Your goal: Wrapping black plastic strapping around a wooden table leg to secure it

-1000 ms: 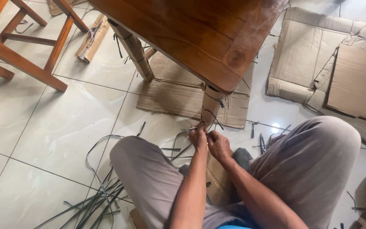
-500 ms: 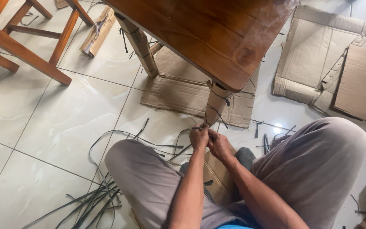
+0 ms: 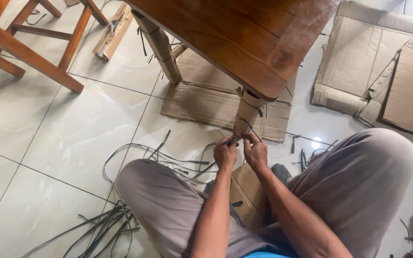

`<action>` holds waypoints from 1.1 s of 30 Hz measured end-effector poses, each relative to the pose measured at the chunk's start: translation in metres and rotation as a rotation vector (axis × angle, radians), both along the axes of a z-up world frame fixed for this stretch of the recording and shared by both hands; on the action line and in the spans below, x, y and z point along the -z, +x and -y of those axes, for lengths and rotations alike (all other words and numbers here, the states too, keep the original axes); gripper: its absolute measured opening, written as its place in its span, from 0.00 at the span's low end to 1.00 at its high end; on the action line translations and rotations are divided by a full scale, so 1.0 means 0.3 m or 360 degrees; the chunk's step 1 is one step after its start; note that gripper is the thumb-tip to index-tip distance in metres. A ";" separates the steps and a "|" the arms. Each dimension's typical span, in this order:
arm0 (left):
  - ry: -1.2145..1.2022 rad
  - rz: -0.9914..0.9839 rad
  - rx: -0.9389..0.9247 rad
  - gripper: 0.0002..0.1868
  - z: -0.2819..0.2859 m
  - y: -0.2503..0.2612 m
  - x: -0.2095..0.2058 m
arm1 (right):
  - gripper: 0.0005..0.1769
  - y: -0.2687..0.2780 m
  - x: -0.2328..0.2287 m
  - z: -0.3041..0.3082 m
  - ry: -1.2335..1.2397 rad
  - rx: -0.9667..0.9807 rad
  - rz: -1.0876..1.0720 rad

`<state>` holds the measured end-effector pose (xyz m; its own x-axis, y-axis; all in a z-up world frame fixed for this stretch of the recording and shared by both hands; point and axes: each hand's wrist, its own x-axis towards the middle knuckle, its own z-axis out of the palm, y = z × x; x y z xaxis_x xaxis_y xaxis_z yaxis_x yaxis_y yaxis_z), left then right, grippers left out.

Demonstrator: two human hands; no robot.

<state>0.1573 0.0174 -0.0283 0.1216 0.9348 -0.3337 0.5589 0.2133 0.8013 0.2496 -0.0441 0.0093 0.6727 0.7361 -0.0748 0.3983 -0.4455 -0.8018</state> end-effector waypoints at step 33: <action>0.0162 -0.0427 0.0362 0.11 0.006 -0.042 0.038 | 0.11 0.014 0.107 -0.054 0.0046 0.0421 -0.0852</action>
<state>0.1446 0.0155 -0.0398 0.2510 0.9239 -0.2888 0.7762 -0.0138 0.6304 0.2537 -0.0279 -0.0229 0.7076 0.5557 -0.4364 -0.1859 -0.4495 -0.8737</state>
